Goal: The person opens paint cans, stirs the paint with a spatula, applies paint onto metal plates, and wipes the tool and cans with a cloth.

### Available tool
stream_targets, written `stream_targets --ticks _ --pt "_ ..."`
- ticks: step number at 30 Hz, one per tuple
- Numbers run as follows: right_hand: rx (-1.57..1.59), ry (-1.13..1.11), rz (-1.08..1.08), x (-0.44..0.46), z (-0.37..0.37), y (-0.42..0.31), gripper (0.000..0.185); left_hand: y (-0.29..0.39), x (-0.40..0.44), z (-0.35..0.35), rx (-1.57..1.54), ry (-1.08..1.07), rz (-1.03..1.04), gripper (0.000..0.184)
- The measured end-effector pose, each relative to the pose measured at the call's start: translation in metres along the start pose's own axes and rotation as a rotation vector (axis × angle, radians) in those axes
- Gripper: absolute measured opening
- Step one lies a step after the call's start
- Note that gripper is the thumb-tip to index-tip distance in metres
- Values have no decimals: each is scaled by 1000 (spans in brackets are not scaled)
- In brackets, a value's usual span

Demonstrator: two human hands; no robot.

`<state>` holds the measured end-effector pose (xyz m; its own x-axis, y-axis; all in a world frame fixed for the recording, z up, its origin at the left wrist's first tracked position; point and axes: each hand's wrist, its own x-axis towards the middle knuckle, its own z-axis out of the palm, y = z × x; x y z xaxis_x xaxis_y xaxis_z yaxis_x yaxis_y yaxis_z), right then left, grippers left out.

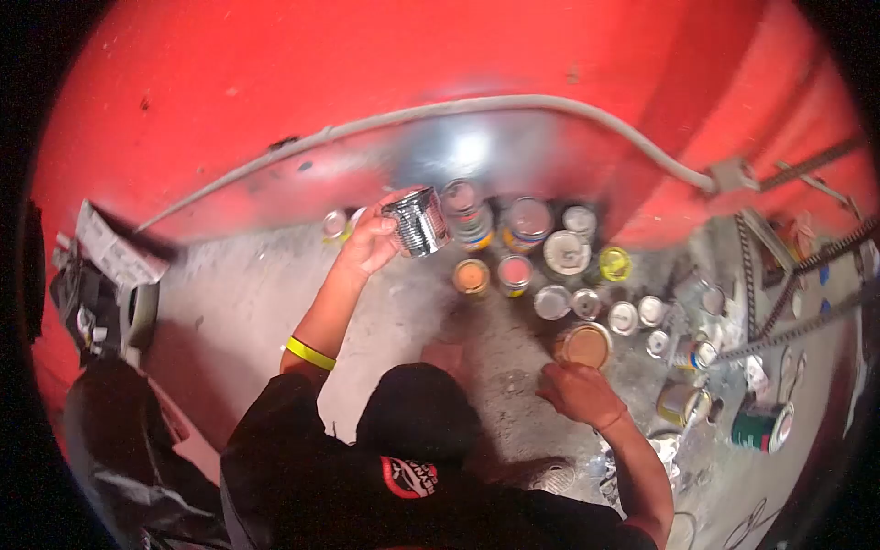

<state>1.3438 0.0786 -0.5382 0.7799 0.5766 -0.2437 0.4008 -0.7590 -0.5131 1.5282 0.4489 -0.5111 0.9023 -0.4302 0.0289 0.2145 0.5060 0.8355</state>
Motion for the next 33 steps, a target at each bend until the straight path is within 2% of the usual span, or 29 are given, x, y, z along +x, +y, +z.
stream_targets --ticks 4,7,9,10,11,13,14,16,17,18,19,21,23,26,28,29,32,33 --pt "10 228 43 -18 -35 -4 34 -16 55 64 -84 -310 -52 68" --pt "167 374 114 -29 -59 -2 41 -37 75 117 -47 -412 -87 66" --pt "206 471 207 -38 -74 -5 54 -48 80 148 -36 -501 -131 67" --pt "221 623 123 -38 -70 0 67 -53 82 161 -10 -538 -152 67" --pt "367 625 143 -42 -72 5 73 -59 83 172 18 -569 -172 67" --pt "625 626 187 -43 -73 9 73 -77 85 186 15 -586 -217 67" --pt "633 642 198 -41 -73 9 73 -83 86 191 19 -583 -247 67" --pt "1098 742 -49 -37 -70 11 68 -93 82 205 0 -570 -333 65" --pt "1107 769 -46 -37 -68 15 68 -97 81 212 -18 -545 -405 63" --pt "1200 710 -55 -37 -65 20 64 -107 84 216 -28 -547 -392 56" --pt "1292 649 -67 -37 -62 26 59 -109 85 225 -14 -569 -412 56" --pt "1405 688 -31 -43 -57 36 57 -109 87 243 133 -506 -467 47" --pt "1697 689 -127 -55 -58 45 49 -115 88 268 214 -568 -438 45" --pt "1774 715 -208 -81 -58 74 45 -130 89 300 631 -573 -83 57" --pt "1786 681 -397 -94 -64 92 47 -139 89 320 686 -607 -25 57" --pt "1774 691 -416 -104 -64 97 47 -144 88 328 721 -583 36 57" --pt "1792 715 -445 -113 -68 99 47 -144 85 349 746 -667 32 54" --pt "1733 795 -355 -115 -70 93 48 -147 85 349 762 -662 65 55"
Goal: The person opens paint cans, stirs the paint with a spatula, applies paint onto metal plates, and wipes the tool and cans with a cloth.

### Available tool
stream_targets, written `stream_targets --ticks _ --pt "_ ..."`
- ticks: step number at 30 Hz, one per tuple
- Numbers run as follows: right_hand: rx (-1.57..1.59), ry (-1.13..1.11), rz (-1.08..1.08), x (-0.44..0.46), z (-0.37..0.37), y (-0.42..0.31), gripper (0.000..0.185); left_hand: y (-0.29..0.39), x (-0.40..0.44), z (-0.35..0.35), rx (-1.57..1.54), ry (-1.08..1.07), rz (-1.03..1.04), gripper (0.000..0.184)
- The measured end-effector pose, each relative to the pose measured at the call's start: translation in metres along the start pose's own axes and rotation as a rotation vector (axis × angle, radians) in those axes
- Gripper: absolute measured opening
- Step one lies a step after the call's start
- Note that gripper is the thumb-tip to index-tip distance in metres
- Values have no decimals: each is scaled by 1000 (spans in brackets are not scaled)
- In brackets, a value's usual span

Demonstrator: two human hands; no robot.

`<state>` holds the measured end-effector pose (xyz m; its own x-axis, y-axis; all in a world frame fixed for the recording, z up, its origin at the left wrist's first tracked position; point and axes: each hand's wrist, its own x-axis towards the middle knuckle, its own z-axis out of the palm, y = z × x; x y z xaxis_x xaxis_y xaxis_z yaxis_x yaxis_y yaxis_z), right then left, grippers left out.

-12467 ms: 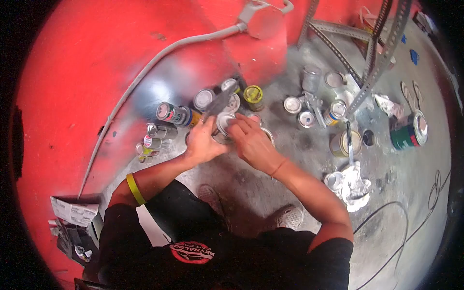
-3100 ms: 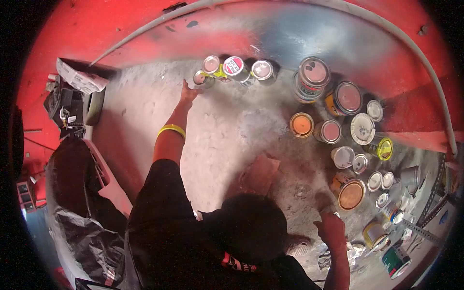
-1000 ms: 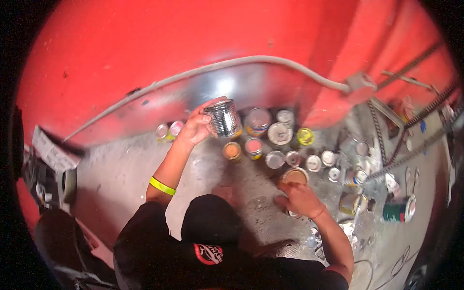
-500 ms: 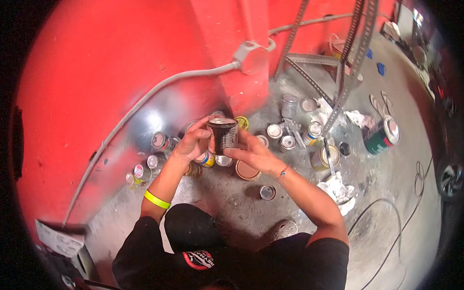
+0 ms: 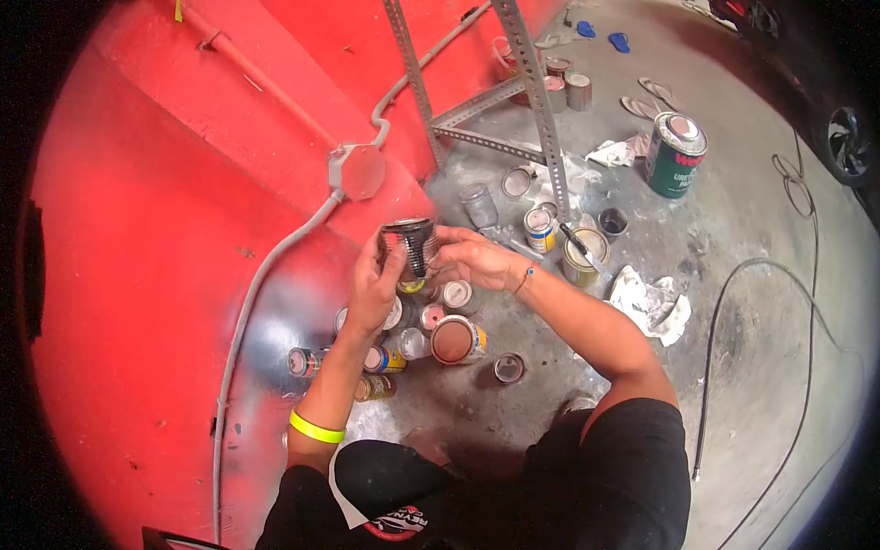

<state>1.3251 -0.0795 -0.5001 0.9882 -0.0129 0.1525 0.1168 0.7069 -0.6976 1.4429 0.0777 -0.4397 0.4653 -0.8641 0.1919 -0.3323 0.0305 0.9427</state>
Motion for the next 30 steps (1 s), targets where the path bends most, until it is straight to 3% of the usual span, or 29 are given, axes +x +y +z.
stream_targets --ticks 2,3,4,5,6,7,9,11,12,14,15,18,19,20,25,30 --pt "-81 55 -8 2 9 2 50 -2 -5 2 74 64 12 58" --pt "-486 208 -121 5 15 7 56 -3 -10 1 142 129 26 62" --pt "-890 352 -246 7 27 10 62 8 -15 0 87 65 62 77" --pt "-1089 445 -337 2 42 13 72 21 -23 -1 298 63 145 80" --pt "-1151 450 -578 1 53 21 68 33 -31 -2 512 58 219 83" --pt "-1206 432 -524 -4 66 22 68 40 -36 -1 526 86 204 83" --pt "-1262 384 -466 -11 81 24 68 46 -43 0 366 196 147 102" --pt "-1566 368 -533 -9 88 26 71 35 -47 -17 248 252 53 100" --pt "-1561 337 -531 -10 94 19 71 31 -49 -27 121 281 -33 98" --pt "-1750 47 -425 -11 104 -5 44 34 -56 -45 116 349 -44 90" --pt "-1653 15 -493 -9 102 -12 23 36 -59 -53 215 266 -38 86" --pt "-1564 86 -605 -8 104 -29 35 41 -66 -47 308 147 -94 79" --pt "-1555 21 -684 -5 108 -31 50 41 -67 -43 370 83 -109 81" --pt "-1594 -18 -642 -4 107 -29 52 38 -66 -40 433 18 -119 82" --pt "-1804 -79 -687 0 112 -18 50 32 -68 -31 449 -8 -82 87" --pt "-1796 -57 -726 -1 114 -15 43 39 -69 -25 410 -13 -63 84"
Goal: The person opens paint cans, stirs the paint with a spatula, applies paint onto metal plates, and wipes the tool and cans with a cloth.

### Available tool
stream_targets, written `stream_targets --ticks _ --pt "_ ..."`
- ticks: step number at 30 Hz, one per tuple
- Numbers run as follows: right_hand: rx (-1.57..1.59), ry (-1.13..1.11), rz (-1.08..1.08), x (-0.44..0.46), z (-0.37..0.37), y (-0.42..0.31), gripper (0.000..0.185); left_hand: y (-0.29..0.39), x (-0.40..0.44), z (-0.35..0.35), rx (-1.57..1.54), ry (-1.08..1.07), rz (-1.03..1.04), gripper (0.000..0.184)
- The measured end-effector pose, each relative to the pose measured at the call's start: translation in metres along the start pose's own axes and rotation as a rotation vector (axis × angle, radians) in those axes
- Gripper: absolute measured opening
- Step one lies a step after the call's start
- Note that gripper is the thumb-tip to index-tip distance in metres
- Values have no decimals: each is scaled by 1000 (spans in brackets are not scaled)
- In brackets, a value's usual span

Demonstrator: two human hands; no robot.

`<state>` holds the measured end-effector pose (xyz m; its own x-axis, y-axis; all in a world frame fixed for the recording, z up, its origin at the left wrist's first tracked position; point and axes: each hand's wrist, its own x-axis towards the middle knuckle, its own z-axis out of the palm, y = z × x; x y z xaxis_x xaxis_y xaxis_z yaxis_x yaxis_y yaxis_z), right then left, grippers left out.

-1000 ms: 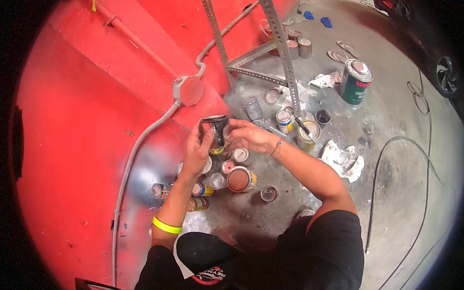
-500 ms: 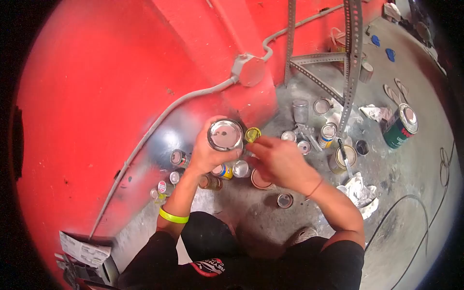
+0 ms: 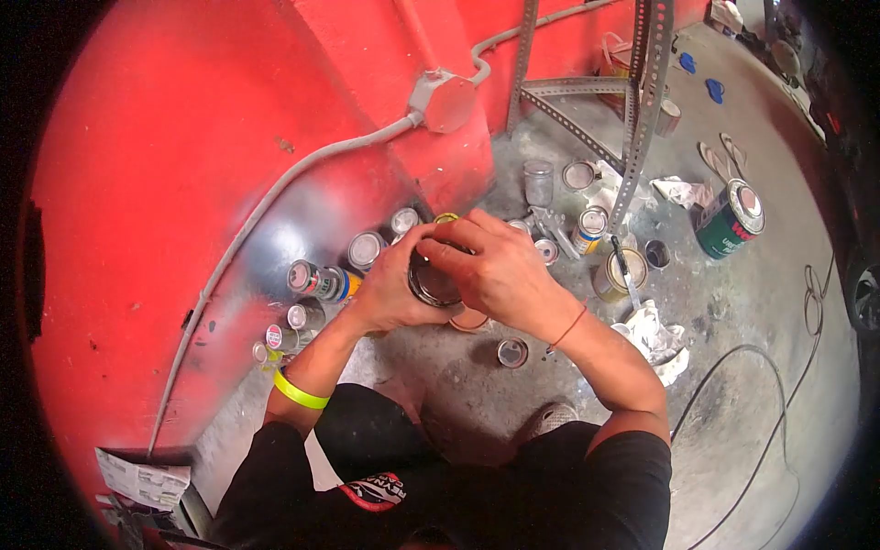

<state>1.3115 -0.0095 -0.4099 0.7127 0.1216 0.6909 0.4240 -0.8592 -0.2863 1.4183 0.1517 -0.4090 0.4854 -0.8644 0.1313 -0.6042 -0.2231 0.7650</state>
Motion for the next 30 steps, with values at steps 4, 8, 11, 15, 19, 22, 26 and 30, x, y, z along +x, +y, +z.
stream_targets --ticks 4,8,11,15,19,22,26,30 --pt "170 -21 54 -1 3 7 33 2 1 6 19 -71 0 73" --pt "173 -18 30 -1 6 11 29 -3 2 12 -86 -84 -5 74" --pt "148 71 -6 -3 6 10 29 -2 2 15 -47 -34 16 71" --pt "-15 215 -34 -6 -13 16 30 -7 4 7 -122 149 41 74" --pt "-122 532 88 -4 -42 24 18 -13 1 -7 -39 307 75 85" --pt "70 609 377 -16 -52 49 8 -9 0 -12 -92 426 132 87" --pt "646 782 717 -39 -43 87 11 -5 -3 -19 -201 621 171 77" --pt "803 821 840 -43 -43 100 18 -5 -4 -16 -202 691 182 78"
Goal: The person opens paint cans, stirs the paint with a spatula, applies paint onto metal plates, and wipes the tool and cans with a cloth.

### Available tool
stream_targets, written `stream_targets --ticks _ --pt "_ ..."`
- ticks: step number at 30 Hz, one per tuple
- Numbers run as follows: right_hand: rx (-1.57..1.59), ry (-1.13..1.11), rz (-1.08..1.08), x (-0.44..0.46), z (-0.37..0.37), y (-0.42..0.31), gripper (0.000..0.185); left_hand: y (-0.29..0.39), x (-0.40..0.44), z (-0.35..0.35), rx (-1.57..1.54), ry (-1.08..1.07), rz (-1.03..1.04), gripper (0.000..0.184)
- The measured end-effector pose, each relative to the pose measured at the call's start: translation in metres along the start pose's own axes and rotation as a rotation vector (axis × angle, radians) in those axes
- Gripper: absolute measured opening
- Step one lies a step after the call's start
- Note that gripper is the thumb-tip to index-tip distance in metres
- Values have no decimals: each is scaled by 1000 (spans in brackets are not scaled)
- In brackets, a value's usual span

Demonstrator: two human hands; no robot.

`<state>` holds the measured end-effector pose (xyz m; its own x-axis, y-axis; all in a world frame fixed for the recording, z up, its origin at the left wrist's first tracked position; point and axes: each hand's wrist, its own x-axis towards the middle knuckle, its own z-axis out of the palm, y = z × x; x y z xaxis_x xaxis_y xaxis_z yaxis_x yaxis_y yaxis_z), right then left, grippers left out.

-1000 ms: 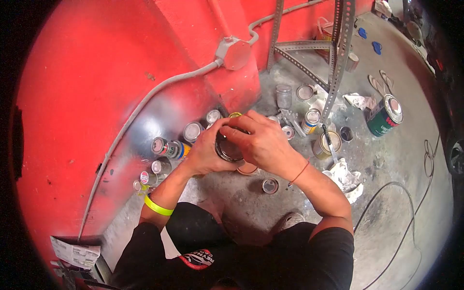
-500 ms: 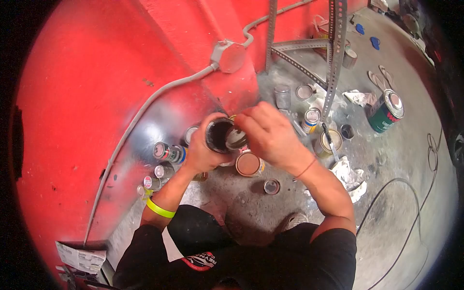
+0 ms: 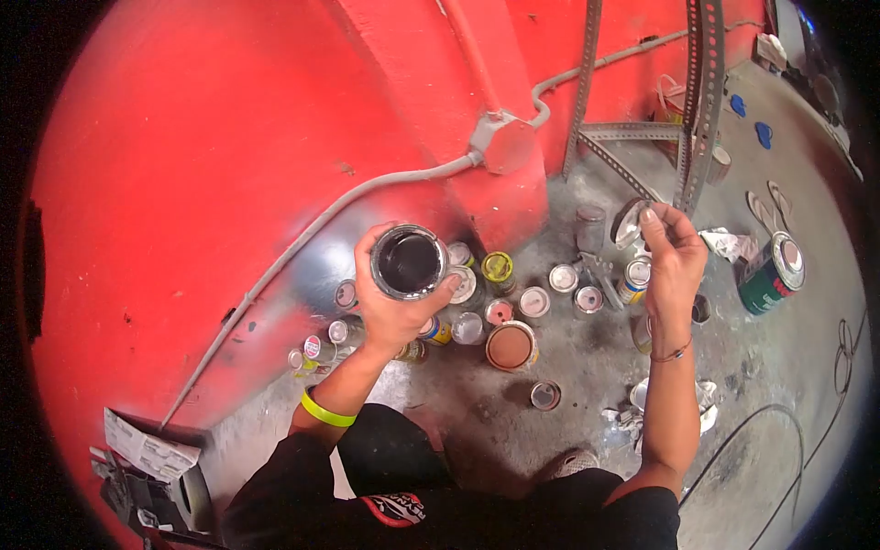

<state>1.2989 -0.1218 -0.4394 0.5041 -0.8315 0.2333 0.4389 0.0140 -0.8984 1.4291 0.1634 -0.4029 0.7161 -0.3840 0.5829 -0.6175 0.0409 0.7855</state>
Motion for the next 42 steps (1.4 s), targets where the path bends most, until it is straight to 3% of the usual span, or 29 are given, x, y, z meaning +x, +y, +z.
stream_targets --ticks 9,12,14,22,25,28,30,33,34,36,42 --pt "-23 7 5 2 -2 6 22 -9 4 1 175 146 423 85" --pt "-23 -5 16 1 -1 6 22 -4 2 -2 177 171 309 83" --pt "-21 -13 19 1 0 7 22 -7 3 -4 10 154 116 80" --pt "-19 -4 17 0 -2 9 21 -5 6 -5 -166 215 -32 70" --pt "-18 -1 8 0 -3 11 21 -11 11 -9 -741 293 -412 43" --pt "-44 -2 7 0 -1 11 21 -22 13 -16 -836 188 -563 41" --pt "-62 5 8 0 -3 12 22 -32 11 -14 -764 140 -601 37" --pt "-39 -13 18 -1 -3 11 21 -33 9 -7 -251 -44 -372 60" --pt "-60 -7 19 -1 -3 12 20 -31 8 -7 -260 -61 -381 60" --pt "-67 -19 22 -2 -2 11 20 -28 7 -4 90 -125 -209 71" --pt "-82 -7 52 -8 6 3 22 -20 2 0 293 -285 -176 73"
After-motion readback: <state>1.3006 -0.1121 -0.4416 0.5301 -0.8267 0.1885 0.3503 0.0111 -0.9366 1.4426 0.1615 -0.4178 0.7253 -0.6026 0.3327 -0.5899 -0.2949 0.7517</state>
